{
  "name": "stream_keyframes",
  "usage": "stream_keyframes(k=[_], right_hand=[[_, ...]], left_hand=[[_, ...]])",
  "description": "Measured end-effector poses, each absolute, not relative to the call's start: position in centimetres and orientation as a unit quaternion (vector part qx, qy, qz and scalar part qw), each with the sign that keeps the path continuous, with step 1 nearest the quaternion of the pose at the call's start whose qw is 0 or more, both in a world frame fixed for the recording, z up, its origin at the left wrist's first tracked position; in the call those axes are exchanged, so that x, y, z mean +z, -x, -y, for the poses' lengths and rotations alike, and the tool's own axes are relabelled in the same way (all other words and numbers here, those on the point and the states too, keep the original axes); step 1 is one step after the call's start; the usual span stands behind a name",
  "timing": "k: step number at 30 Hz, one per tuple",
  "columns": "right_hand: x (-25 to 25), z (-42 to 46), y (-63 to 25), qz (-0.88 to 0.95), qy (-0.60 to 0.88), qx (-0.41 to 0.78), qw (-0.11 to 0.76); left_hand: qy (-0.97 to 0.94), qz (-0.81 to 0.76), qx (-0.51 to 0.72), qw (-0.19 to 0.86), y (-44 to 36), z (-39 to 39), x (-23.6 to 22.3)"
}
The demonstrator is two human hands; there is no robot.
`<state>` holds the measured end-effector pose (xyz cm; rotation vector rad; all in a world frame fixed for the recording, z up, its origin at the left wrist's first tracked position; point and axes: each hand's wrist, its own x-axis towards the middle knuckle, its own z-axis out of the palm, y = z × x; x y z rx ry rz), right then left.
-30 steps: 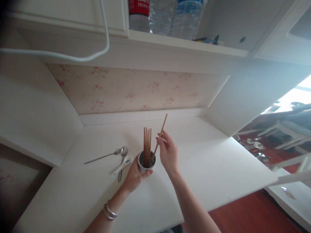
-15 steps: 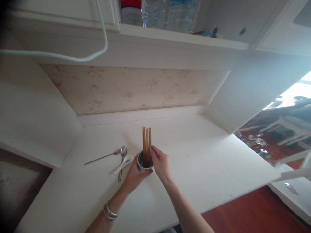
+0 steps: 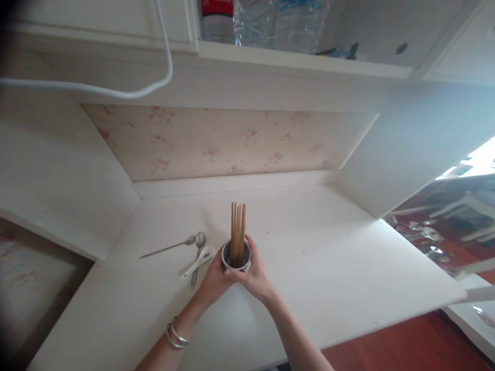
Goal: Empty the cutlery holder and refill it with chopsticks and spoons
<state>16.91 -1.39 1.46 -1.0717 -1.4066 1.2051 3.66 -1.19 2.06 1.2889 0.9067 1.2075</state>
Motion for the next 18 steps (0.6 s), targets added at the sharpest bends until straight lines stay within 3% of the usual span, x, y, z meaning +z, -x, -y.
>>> stream_keyframes(k=[10, 18], right_hand=[[-0.4, 1.1, -16.7, 0.563, 0.451, 0.478, 0.501], [-2.0, 1.0, -16.7, 0.549, 0.431, 0.506, 0.506]], left_hand=[[-0.653, -0.54, 0.395, 0.355, 1.7, 4.8, 3.2], [-0.716, -0.634, 0.241, 0.166, 8.6, 0.1, 5.0]])
